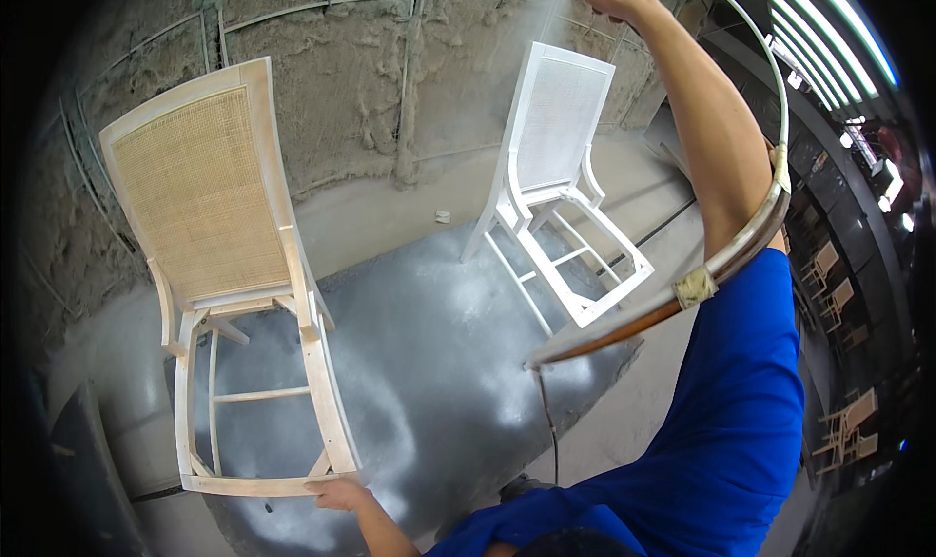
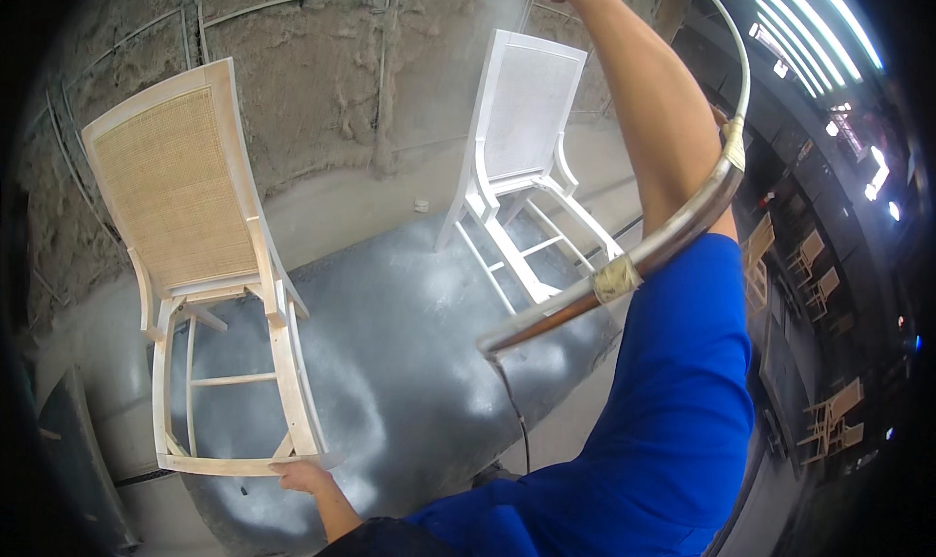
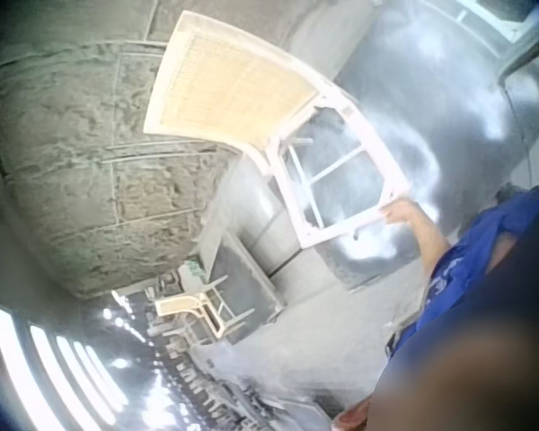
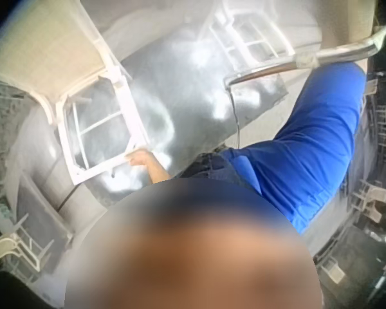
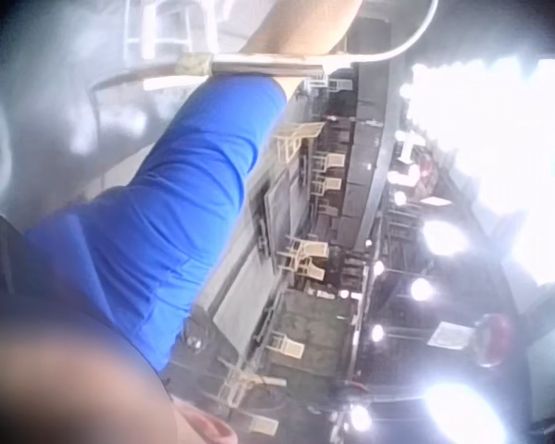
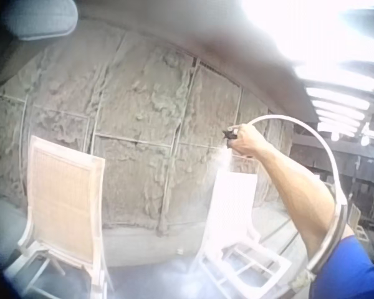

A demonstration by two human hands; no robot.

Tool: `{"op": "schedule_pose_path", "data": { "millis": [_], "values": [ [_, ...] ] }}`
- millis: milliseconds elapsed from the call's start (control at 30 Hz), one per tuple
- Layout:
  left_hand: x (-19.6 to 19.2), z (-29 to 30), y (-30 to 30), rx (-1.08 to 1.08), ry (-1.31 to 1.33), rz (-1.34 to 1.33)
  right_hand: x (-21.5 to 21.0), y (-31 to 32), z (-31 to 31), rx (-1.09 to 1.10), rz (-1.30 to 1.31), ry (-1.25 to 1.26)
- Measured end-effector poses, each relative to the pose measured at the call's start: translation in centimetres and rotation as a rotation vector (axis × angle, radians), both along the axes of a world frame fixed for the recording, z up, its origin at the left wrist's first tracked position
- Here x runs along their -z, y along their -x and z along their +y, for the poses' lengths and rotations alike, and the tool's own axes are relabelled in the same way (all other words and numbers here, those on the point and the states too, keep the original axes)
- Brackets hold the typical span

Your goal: The person uses a spray gun to apply white paint to multiple wooden chairs in a workshop. They rotate and reposition each chair to coat all sides, including legs, seat, and backrest, then move to the next chair and repeat the process.

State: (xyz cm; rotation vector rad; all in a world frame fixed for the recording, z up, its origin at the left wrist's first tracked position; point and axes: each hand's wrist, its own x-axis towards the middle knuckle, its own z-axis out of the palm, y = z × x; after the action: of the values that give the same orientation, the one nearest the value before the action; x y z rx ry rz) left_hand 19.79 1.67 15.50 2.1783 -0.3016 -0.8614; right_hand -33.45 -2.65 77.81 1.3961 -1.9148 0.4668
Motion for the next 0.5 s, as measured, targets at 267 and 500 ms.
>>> {"op": "schedule_pose_path", "data": {
  "millis": [267,500],
  "values": [
    [3.1,-0.6,-1.3,-0.006,0.004,-0.171,-2.1,7.7,1.3,0.005,-0.657,-0.033],
    [5.6,-1.2,-3.1,0.029,0.122,-0.163,-4.1,25.1,11.2,0.341,-0.525,0.241]
  ]
}}
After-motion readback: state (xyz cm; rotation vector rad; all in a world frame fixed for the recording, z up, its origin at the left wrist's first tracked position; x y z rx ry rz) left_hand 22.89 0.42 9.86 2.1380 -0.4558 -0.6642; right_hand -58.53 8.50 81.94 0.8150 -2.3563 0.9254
